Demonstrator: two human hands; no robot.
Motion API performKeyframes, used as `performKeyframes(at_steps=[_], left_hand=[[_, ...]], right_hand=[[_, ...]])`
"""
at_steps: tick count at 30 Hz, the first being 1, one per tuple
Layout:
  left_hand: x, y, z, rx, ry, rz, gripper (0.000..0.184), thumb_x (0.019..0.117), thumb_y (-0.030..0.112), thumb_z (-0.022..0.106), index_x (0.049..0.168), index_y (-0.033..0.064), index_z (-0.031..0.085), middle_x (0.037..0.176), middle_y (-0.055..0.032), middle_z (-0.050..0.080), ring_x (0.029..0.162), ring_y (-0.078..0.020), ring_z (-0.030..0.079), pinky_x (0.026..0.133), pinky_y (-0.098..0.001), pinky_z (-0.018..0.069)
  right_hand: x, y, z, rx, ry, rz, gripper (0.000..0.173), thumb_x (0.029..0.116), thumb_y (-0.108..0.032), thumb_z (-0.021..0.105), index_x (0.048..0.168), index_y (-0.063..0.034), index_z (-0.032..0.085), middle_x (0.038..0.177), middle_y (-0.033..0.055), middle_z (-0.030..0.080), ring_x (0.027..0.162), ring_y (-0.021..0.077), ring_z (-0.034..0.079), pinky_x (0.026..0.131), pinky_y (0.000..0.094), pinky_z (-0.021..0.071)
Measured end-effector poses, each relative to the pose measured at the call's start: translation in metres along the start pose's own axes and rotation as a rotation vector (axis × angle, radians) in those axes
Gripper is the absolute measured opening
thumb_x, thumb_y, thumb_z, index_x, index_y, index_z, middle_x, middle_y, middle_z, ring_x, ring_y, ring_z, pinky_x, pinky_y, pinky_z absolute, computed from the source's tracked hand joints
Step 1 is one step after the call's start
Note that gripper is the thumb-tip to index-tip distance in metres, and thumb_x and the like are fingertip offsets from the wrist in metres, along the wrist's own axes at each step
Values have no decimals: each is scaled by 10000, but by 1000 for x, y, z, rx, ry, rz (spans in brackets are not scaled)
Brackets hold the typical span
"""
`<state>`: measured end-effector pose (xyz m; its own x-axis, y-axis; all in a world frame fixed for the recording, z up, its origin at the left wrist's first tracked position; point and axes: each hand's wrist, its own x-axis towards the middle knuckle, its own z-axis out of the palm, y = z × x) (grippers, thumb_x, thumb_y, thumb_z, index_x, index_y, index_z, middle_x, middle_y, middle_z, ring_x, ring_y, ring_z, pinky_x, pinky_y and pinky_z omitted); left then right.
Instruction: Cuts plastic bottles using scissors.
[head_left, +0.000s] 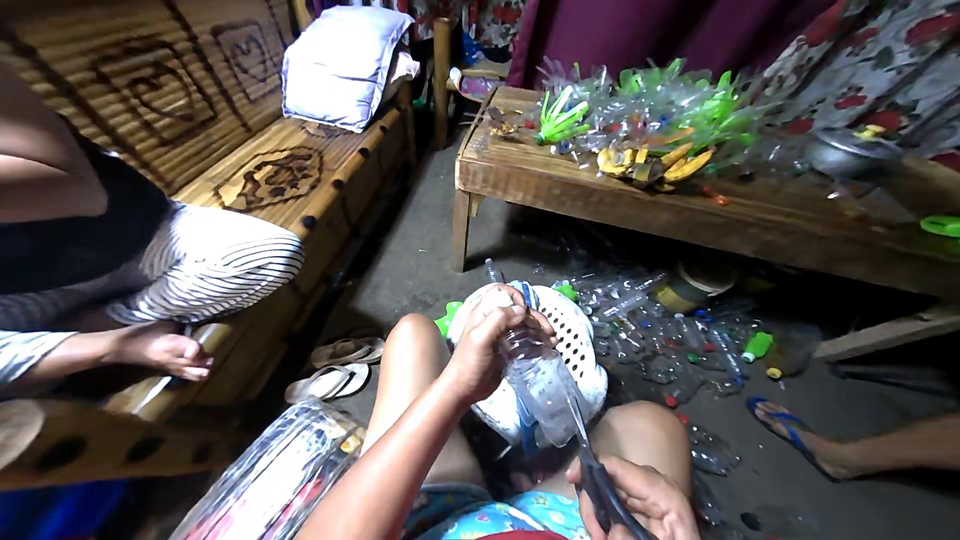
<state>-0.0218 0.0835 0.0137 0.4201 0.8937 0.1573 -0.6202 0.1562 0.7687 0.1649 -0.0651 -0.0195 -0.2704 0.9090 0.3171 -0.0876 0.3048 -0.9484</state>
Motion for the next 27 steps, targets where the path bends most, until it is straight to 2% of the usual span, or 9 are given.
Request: performKeyframes(at_steps=[10,15,21,27], left_hand=[[4,3,-9,-2,-50,-11,144,959,182,390,975,138,527,833,-46,705,806,-177,720,784,-344,602],[6,3,-12,13,-101,-1,126,952,181,406,988,137,518,843,-42,705,808,-173,718,788,-350,598],[2,-5,-8,17,-131,-1,107,954,154,411,1008,128,499,853,-36,702,819,-172,718,793,-346,603],[1,-4,-10,15,-117,5,122,957,157,395,1009,128,501,853,-41,702,814,-176,714,796,-348,597]], right_hand=[[-1,3,0,14,-5,25,296,986,-347,680,1182,-130,722,756,-109,693,661,-89,601,627,106,508],[-1,4,0,14,-13,32,294,980,-350,685,1174,-133,727,764,-112,705,662,-90,613,633,106,522],[4,11,-1,58,-34,11,424,963,-480,666,1204,-135,717,772,-100,709,661,-78,614,621,106,512],[3,8,4,32,-3,21,330,974,-392,678,1176,-136,727,744,-123,692,651,-99,599,623,95,506]])
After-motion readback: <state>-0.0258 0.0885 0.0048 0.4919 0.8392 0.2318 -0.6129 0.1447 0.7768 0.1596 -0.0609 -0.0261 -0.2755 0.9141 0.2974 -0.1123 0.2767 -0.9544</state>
